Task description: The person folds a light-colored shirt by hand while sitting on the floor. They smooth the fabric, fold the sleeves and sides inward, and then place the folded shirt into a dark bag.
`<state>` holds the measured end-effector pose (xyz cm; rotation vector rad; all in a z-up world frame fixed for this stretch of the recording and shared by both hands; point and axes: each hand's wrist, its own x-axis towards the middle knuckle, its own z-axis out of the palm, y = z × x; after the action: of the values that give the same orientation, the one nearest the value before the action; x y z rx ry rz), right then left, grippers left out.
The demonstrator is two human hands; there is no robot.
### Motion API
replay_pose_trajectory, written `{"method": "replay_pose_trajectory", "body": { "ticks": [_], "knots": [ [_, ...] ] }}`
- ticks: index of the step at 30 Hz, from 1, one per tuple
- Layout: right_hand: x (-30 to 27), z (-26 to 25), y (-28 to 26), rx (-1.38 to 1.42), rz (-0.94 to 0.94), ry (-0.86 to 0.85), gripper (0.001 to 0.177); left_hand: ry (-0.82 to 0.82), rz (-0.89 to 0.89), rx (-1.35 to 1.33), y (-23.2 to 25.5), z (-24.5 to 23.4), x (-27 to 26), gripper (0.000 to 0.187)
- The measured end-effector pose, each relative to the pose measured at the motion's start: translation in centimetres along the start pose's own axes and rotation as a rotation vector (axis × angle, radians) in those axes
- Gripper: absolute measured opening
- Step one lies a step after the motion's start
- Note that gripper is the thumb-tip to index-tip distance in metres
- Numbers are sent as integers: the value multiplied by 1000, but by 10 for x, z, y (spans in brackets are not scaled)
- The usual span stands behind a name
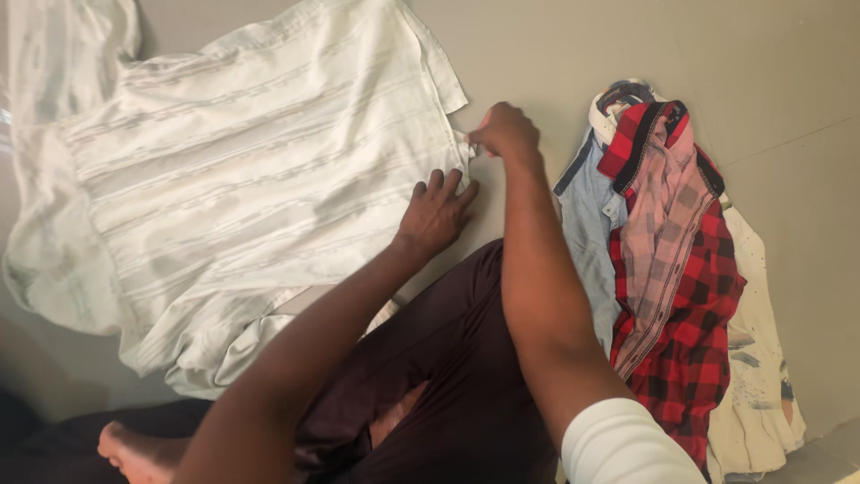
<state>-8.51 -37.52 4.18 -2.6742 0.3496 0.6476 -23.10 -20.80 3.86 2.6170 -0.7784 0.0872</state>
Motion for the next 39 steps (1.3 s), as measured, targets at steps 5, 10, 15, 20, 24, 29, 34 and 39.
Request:
{"method": "replay_pose_trajectory", "body": {
  "ticks": [5,10,15,20,24,29,34,39],
  "knots": [
    [9,5,-1,-7,-60,11,23,84,-41,48,-5,22,-9,38],
    [-1,-9,-2,615,-268,-18,12,259,-201,-520,-23,-19,-8,13],
    [-15,-26,-12,801,-442,-1,23,298,-363,-1243,-40,-57,-11,5],
    [-17,-28,-8,774,-589,58,30,266,-372,-1486,-63,-46,-29,6],
    [-2,-17,1,499,-349,99,27,34,-152,-1157,-56,-30,-36,20],
    [17,2,2,220,-29,-45,26,-177,-138,-128,-5,-23,-47,49],
    [25,18,-5,-20,-77,29,36,-63,-86,53,1,3,-55,44],
    [37,18,2,174,-99,-85,28,3,-213,-235,-9,-1,-53,30]
  ]
}}
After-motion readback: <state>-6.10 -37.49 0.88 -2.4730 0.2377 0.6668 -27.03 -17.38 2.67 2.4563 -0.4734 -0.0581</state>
